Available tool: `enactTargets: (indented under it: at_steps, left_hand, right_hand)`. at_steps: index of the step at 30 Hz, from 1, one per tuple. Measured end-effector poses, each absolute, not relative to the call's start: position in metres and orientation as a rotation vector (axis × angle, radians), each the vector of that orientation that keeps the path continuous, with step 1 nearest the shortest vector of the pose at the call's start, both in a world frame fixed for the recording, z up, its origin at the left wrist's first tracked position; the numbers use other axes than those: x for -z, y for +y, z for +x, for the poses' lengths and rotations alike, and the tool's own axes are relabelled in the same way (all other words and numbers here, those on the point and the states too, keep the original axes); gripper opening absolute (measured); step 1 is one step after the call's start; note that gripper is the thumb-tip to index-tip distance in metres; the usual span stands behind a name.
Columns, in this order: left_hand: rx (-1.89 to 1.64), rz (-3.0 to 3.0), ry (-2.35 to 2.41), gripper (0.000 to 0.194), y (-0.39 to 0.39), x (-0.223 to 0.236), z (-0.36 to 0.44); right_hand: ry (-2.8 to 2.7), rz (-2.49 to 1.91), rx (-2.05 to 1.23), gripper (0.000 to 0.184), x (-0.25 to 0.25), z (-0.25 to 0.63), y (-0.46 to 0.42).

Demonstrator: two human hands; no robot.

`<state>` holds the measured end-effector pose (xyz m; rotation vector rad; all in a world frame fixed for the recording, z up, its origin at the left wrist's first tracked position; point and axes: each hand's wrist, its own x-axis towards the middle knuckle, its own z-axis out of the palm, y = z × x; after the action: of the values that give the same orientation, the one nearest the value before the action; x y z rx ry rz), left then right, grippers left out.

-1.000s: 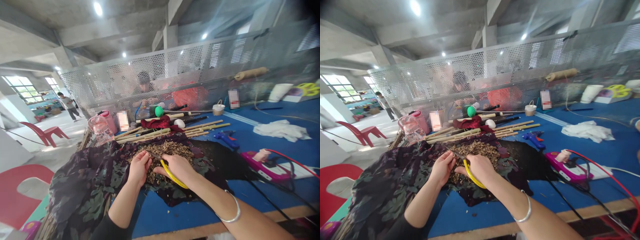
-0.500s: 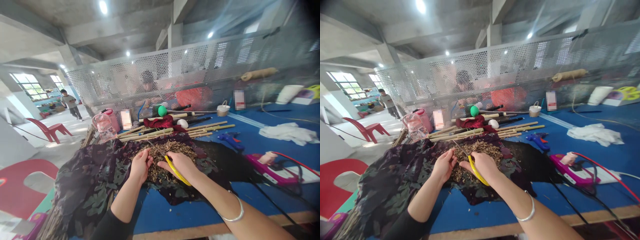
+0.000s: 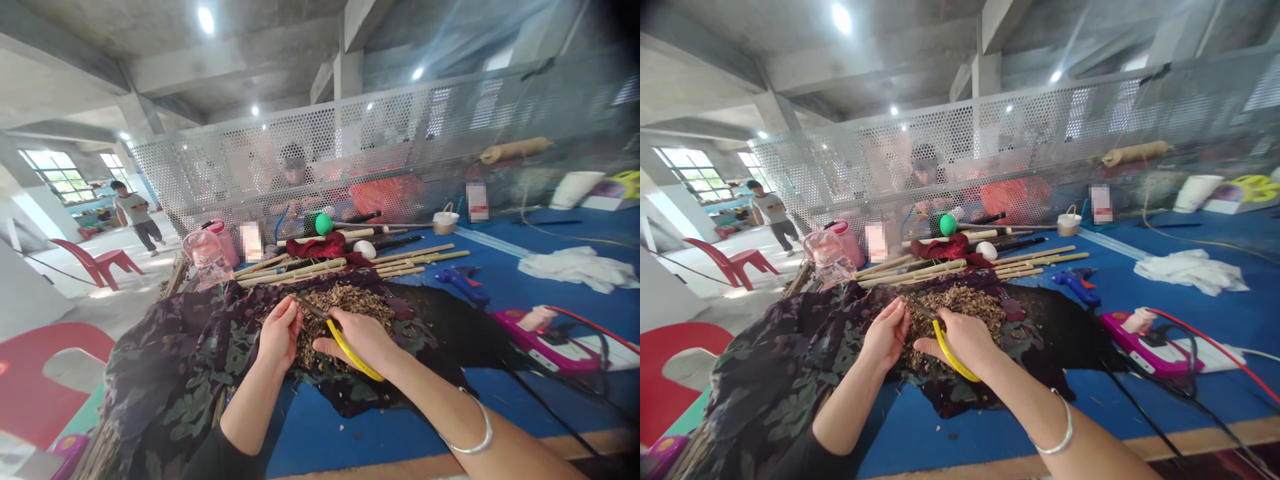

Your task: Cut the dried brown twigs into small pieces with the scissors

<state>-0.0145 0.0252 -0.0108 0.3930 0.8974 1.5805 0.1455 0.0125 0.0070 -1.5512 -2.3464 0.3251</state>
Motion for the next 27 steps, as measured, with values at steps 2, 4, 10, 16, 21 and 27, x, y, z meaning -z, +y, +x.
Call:
enactTargets:
  at_steps: [2,4,10,16,21,27]
  left_hand:
    - [-1.569,0.403,0.916,0.020,0.0239,0.0105,-0.0135]
    - [-1.554,0.431,0.939,0.025,0.0222,0.0103,-0.0125]
    - [-1.589,0.619,0.960,0.045,0.0184,0.0118,-0.0104]
    - [-1.613,0.771,0.997,0.044,0.0178,0.0142,-0.0104]
    - [-1.614,0.859,0.993,0.037,0.0181,0.0144,-0.0127]
    - [-1.600,0.888,0.999,0.036,0.0188,0.0168,-0.0161]
  right_hand:
    - [-2.350,-1.524,-0.346,0.057,-0.0071,0.1457,0.0121]
    - [-2.354,-1.486,-0.353,0.057,-0.0068,0.1458,0.0119]
    - [-2.338,-1.464,-0.328,0.058,-0.0060,0.1454,0.0118]
    - [-2.336,-1.456,-0.270,0.058,-0.0070,0.1456,0.0117]
    - [-2.340,-1.474,-0.247,0.059,-0.0084,0.1449,0.0118]
    - [-2.364,-1.521,-0.207,0.056,-0.0080,0.1445,0.0121]
